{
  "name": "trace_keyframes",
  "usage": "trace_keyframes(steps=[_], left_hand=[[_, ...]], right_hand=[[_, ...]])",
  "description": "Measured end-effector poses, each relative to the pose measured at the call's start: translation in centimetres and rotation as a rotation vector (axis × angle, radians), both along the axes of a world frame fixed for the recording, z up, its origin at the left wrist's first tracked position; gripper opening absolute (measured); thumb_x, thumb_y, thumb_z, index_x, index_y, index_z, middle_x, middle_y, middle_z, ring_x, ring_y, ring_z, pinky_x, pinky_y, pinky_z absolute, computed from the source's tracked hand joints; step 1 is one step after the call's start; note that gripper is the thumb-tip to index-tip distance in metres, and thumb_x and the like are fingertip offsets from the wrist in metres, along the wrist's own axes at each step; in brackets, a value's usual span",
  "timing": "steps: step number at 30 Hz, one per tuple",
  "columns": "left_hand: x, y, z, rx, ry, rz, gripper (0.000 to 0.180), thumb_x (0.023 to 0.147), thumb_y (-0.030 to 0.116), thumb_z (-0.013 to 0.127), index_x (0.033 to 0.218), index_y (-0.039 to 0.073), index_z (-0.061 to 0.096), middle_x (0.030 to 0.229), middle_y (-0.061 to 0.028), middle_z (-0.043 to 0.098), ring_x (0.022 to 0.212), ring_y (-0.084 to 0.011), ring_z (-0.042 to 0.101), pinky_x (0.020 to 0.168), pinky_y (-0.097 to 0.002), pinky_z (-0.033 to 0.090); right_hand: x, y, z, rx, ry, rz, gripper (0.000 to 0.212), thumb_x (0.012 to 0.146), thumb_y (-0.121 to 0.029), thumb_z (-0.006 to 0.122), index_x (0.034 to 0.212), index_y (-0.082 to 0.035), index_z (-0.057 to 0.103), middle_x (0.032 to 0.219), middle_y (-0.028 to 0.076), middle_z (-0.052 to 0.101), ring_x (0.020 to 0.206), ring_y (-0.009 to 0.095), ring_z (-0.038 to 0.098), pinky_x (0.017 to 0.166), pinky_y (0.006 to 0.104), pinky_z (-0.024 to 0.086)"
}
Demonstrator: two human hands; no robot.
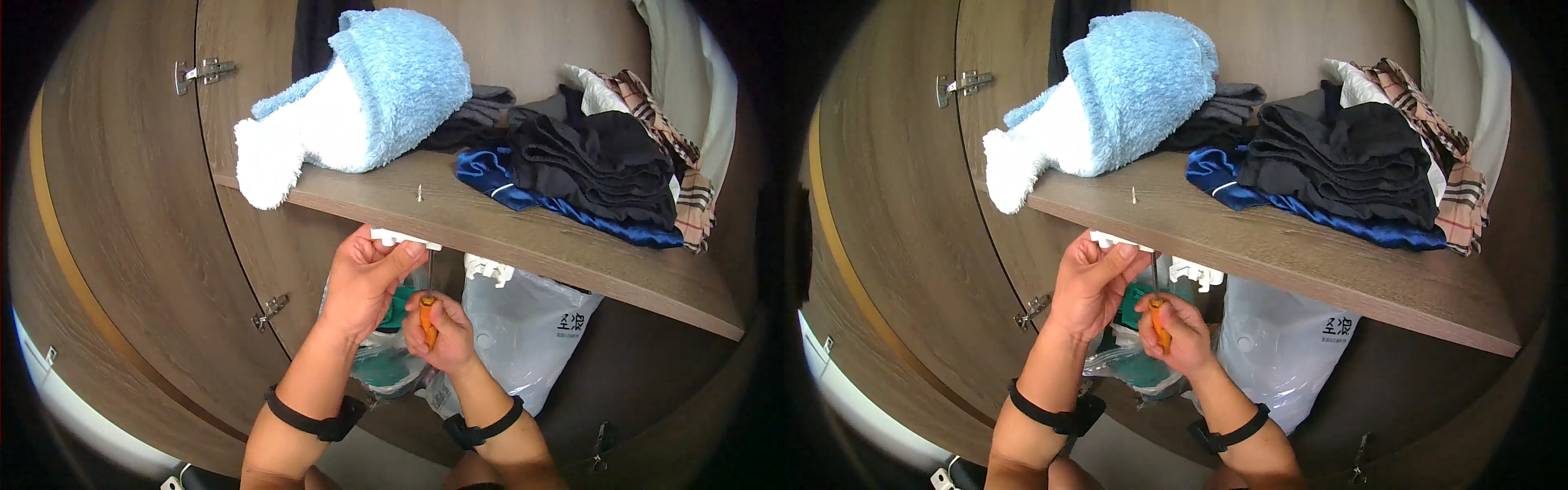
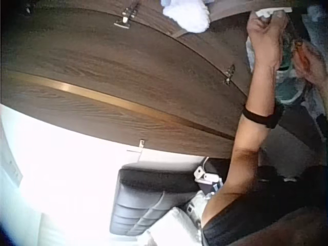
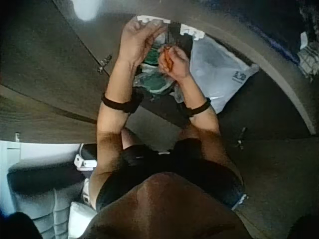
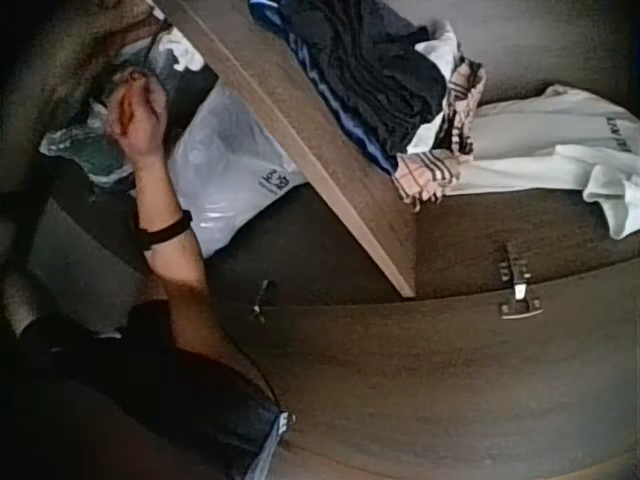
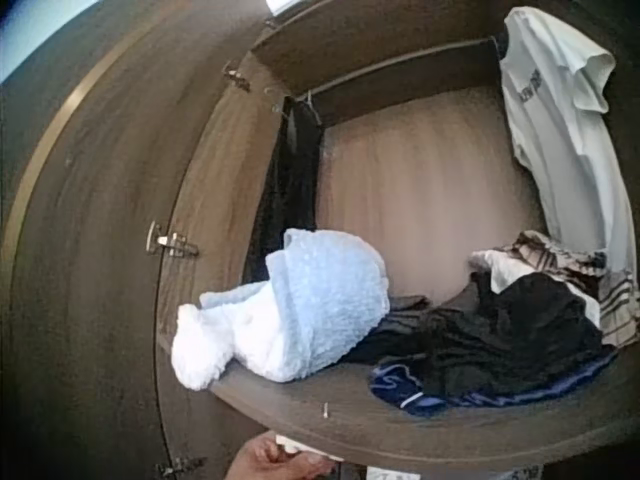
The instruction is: Repairing or installing hardware and plastic fittings on a wardrobe shelf using a screwdriver.
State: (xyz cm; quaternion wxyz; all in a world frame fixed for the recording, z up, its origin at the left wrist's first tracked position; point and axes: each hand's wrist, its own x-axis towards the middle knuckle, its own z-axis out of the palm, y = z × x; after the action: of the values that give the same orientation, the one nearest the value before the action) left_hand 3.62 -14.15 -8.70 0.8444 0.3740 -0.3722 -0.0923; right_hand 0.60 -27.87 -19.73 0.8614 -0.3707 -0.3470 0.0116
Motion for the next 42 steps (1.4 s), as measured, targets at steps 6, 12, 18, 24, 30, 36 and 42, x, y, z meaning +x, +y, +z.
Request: trace_keyframes(steps=[6,12,18,24,30,36,42], left_hand=[[-0.2,0.0,0.1,0.026,-0.009,0.037,0.024,0.09,0.003,0.063,0.113,-0.001,0.058,0.108,-0.0112,0.067,0.099,-0.0181,0.065,0.089,-0.0319,0.054],[-0.5,0.1,0.3,0.027,0.001,-0.01,0.023,0.091,0.002,0.062,0.113,-0.002,0.057,0.108,-0.0123,0.067,0.099,-0.0187,0.065,0.088,-0.0309,0.055],[0.3,-0.2,-0.3,0.011,0.0,0.014,0.026,0.091,0.004,0.062,0.115,-0.003,0.055,0.11,-0.0144,0.066,0.101,-0.0225,0.065,0.092,-0.0364,0.054],[0.3,-0.5,-0.1,0.004,-0.004,0.042,0.024,0.09,0.004,0.062,0.113,-0.001,0.057,0.11,-0.0129,0.066,0.101,-0.0222,0.065,0.091,-0.0386,0.054],[-1.0,-0.3,-0.7,-0.017,0.041,0.048,0.024,0.089,-0.001,0.06,0.113,0.001,0.057,0.106,-0.0104,0.067,0.097,-0.0193,0.066,0.086,-0.0349,0.056],[-0.6,-0.2,-1.0,-0.017,0.046,0.038,0.021,0.091,-0.002,0.059,0.111,0.001,0.058,0.107,-0.0107,0.066,0.097,-0.0189,0.066,0.087,-0.0345,0.055],[-0.3,-0.3,-0.3,-0.013,0.018,0.038,0.02,0.092,0.001,0.06,0.112,0.002,0.057,0.109,-0.0097,0.066,0.099,-0.0179,0.064,0.089,-0.0335,0.054]], right_hand=[[-1.1,4.0,0.7,-0.338,-0.034,-1.188,0.035,0.102,-0.029,0.043,0.109,0.002,0.058,0.069,0.01,0.057,0.053,0.012,0.049,0.047,0.0234,0.037],[0.2,-0.1,0.3,-0.086,-0.057,-0.253,0.037,0.102,-0.031,0.043,0.103,0.002,0.058,0.074,0.007,0.059,0.054,0.011,0.05,0.05,0.0224,0.041],[-0.7,1.8,0.7,-0.313,-0.015,-0.801,0.035,0.102,-0.03,0.044,0.097,0.002,0.058,0.073,0.011,0.06,0.053,0.014,0.052,0.049,0.026,0.041],[-0.3,-0.8,0.7,-0.202,0.137,-0.44,0.047,0.101,-0.043,0.041,0.094,0.001,0.055,0.074,0.015,0.059,0.052,0.019,0.05,0.05,0.0299,0.041],[-0.5,-0.2,-1.0,-0.153,0.027,-0.476,0.036,0.102,-0.033,0.043,0.097,0.0,0.054,0.088,0.012,0.06,0.069,0.015,0.054,0.055,0.0263,0.043],[-0.4,0.4,-0.9,-0.183,-0.073,-0.692,0.032,0.103,-0.028,0.043,0.108,0.001,0.054,0.094,0.019,0.066,0.061,0.014,0.053,0.048,0.0244,0.04],[0.2,-0.6,-0.3,-0.132,-0.011,-0.472,0.038,0.104,-0.032,0.041,0.095,0.001,0.059,0.076,0.012,0.061,0.052,0.012,0.05,0.046,0.024,0.04]])
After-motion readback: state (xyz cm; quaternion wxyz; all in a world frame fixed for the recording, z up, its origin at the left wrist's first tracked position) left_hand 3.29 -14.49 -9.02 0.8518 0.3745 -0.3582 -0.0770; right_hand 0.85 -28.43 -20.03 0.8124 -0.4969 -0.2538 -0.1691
